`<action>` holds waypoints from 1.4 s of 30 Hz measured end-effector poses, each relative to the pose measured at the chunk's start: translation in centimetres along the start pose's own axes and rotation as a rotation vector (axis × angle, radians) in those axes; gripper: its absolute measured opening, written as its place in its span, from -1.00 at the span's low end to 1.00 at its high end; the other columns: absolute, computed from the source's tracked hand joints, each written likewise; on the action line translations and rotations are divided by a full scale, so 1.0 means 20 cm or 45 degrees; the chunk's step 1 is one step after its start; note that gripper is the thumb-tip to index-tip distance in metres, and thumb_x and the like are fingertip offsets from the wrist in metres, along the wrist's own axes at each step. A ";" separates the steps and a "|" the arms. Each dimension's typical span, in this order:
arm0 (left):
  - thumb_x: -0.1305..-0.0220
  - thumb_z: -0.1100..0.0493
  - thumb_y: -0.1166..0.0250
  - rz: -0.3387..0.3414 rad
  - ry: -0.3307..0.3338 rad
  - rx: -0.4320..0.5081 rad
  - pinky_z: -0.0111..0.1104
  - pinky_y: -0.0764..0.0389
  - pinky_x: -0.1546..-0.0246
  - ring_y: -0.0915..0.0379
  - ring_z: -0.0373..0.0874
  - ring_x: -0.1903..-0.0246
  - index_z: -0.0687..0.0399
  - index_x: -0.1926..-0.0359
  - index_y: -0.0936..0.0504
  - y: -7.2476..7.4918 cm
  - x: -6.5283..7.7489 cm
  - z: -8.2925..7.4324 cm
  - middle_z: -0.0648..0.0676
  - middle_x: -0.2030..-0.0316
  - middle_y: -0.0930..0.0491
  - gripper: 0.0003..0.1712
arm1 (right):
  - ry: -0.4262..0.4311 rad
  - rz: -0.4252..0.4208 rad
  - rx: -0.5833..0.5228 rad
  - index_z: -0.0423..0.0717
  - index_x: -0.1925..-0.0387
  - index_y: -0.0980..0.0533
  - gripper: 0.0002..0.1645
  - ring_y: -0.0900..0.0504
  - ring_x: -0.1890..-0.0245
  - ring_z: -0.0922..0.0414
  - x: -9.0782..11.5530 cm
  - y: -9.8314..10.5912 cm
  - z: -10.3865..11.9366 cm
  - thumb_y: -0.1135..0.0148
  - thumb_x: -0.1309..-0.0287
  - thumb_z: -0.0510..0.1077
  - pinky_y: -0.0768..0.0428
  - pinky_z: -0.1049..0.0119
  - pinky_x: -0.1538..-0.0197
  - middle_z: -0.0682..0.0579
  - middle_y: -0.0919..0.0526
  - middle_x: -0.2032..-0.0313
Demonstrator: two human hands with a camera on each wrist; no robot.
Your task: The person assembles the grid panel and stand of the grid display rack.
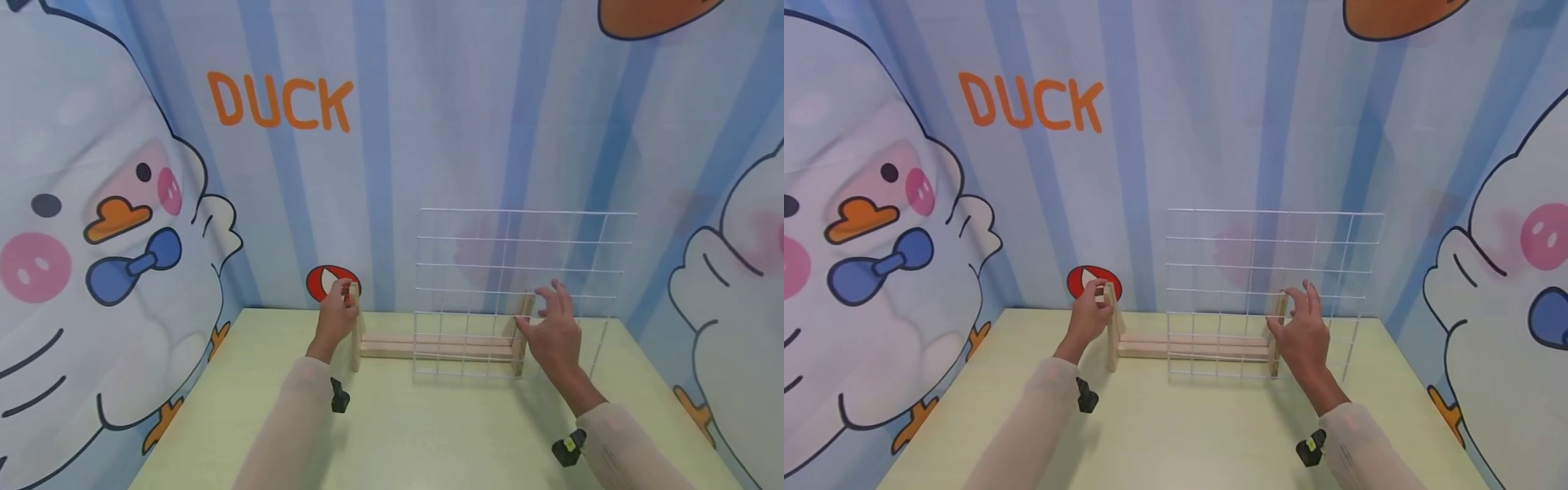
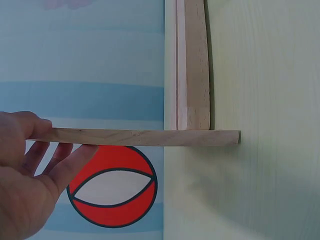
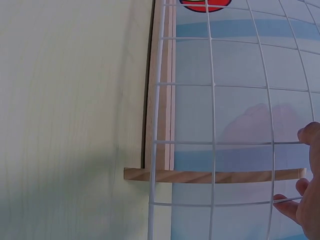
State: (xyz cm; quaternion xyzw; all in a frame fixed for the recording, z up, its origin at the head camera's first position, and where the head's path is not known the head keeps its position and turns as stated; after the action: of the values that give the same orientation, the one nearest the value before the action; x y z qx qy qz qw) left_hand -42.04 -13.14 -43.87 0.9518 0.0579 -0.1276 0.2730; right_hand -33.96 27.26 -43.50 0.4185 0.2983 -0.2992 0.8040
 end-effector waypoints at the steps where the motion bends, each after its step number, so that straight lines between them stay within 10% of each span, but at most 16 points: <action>1: -0.28 0.40 -0.19 -0.005 -0.006 -0.006 -0.04 -0.66 -0.07 -0.56 0.09 -0.04 0.13 -0.38 -0.34 -0.01 0.00 -0.01 0.26 -0.19 -0.57 -0.37 | 0.002 -0.002 -0.003 -0.19 -0.15 -0.46 -0.28 -0.76 0.21 -0.20 0.00 0.00 0.00 -0.58 0.05 -0.19 -0.61 -0.11 0.38 -0.26 -0.37 -0.41; 28: -0.29 0.40 -0.21 0.051 -0.030 0.031 0.01 -0.70 -0.02 -0.62 0.15 -0.05 0.02 -0.42 -0.35 -0.13 0.03 -0.09 0.24 -0.22 -0.54 -0.31 | 0.043 -0.010 0.053 -0.23 -0.14 -0.45 -0.25 -0.72 0.33 -0.18 -0.02 0.04 0.04 -0.61 0.08 -0.16 -0.55 -0.09 0.50 -0.30 -0.40 -0.38; 42: -0.27 0.40 -0.23 0.094 -0.001 0.084 0.02 -0.69 -0.05 -0.62 0.14 -0.07 -0.02 -0.40 -0.34 -0.14 0.01 -0.06 0.23 -0.26 -0.52 -0.30 | 0.016 -0.041 0.021 -0.20 -0.19 -0.43 -0.30 -0.75 0.16 -0.23 -0.31 0.14 0.22 -0.54 -0.04 -0.17 -0.68 -0.14 0.22 -0.27 -0.35 -0.42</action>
State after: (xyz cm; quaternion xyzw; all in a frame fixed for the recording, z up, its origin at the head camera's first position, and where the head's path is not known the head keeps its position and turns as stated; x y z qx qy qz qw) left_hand -42.18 -10.18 -44.37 0.9616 0.0184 -0.1197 0.2462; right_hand -34.88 26.29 -35.63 0.4222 0.3076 -0.3119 0.7936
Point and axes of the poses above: each hand's wrist, its own x-axis away from the middle knuckle, its own y-axis out of the back of the hand, z = x × y, the point moved 3 cm from there along -x, towards the middle knuckle
